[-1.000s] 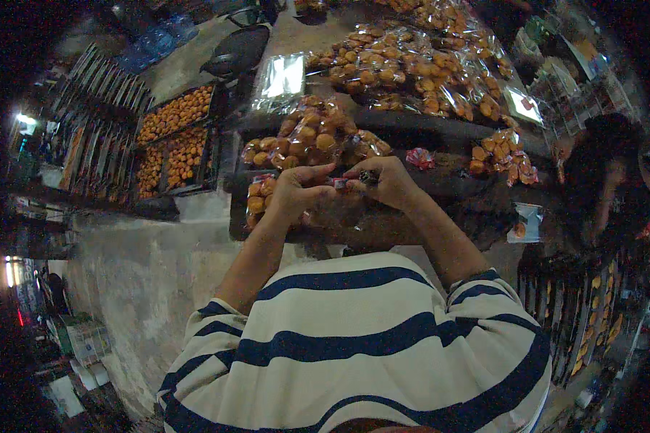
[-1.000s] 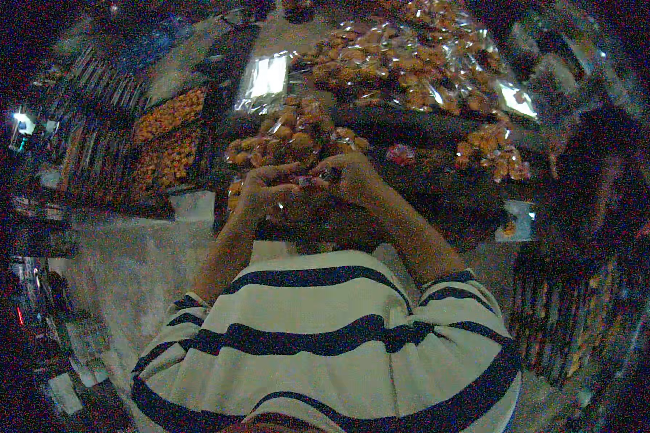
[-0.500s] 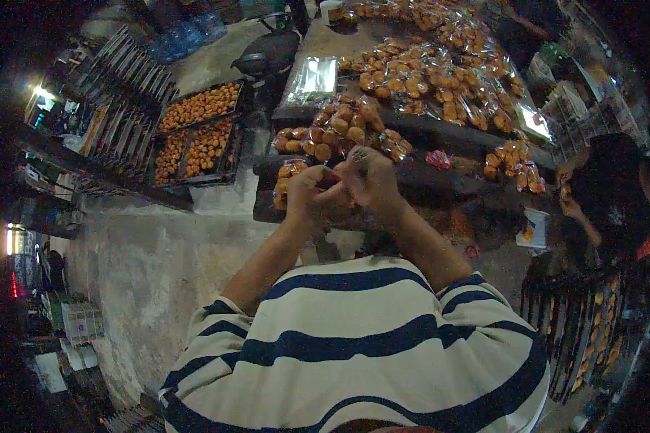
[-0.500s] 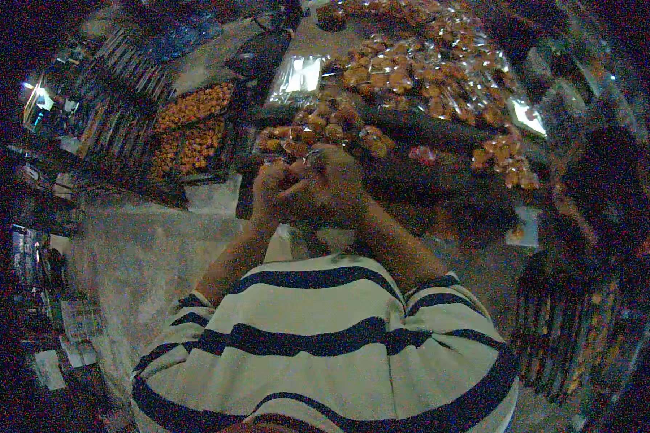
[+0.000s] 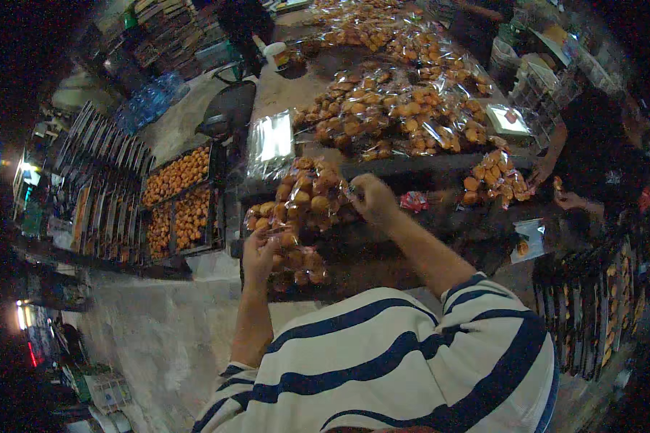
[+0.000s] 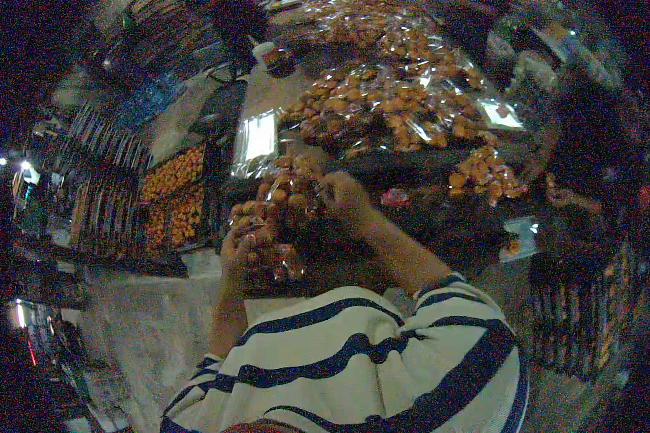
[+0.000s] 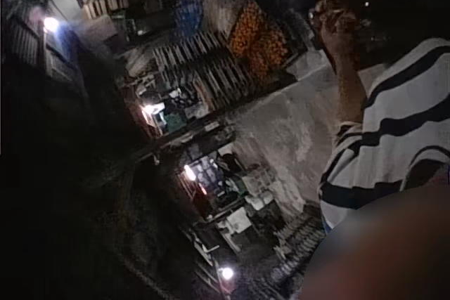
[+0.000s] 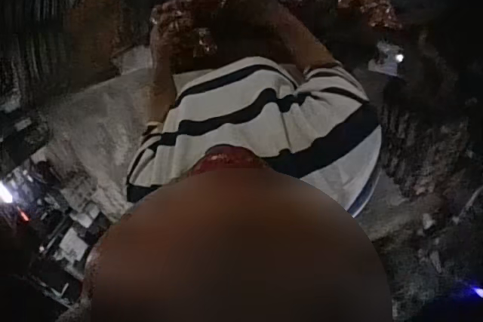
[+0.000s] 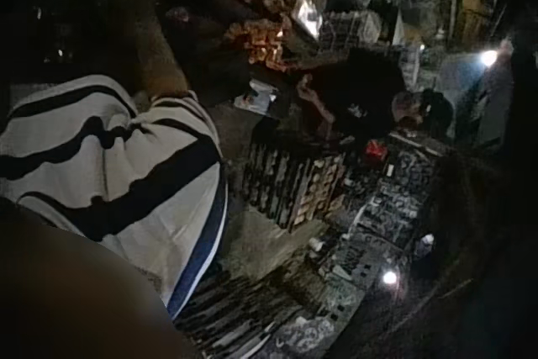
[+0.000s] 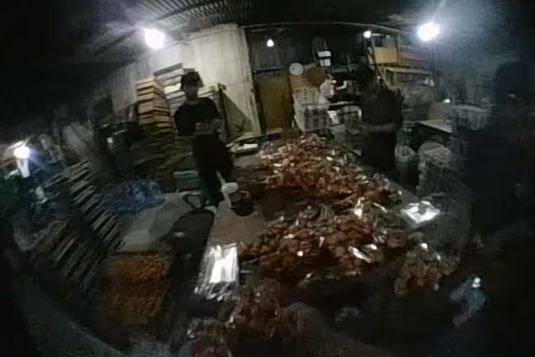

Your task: The person places small round pastries into clear plastic bags and ties them with red twist ties. They repeatedly pick up pastries, fill bags, and secure the tops, working at a table with many pastries and packaging materials.

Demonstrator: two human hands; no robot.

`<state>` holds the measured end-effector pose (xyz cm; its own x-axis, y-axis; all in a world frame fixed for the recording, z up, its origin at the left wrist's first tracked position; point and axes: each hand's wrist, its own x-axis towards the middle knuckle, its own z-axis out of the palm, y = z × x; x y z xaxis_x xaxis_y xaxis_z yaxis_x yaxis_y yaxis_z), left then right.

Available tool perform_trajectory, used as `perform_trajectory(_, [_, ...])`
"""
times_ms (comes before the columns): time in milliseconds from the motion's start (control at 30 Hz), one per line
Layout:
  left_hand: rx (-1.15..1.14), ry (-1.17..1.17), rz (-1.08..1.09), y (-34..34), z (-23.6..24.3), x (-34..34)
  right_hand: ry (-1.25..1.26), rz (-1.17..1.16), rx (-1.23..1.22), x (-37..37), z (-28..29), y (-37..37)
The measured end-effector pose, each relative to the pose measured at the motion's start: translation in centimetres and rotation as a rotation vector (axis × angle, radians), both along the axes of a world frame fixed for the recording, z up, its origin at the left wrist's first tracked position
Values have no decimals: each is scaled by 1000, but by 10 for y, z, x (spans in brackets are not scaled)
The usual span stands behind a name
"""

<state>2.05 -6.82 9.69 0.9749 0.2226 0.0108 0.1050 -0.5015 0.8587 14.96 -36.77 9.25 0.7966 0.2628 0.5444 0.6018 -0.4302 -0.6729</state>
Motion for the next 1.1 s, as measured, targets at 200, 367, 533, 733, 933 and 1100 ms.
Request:
perform_trajectory(200, [244, 32, 19, 12, -55, -5, 91, -529, -735, 112, -66, -98])
perform_trajectory(367, [135, -165, 45, 1, -8, 2, 344, -344, -210, 130, -39, -116])
perform_trajectory(533, [-128, -267, -147, -45, 61, 18, 223, 22, 339, 40, 60, -36])
perform_trajectory(733, [-211, -377, -69, -83, 116, 6, -167, 444, 195, -89, 142, 20])
perform_trajectory(933, [-708, -216, -381, -77, 124, -33, 752, 494, 634, -119, 126, 17])
perform_trajectory(1100, [-176, -497, -108, -95, 115, -44, 532, 464, 702, -132, 114, 26])
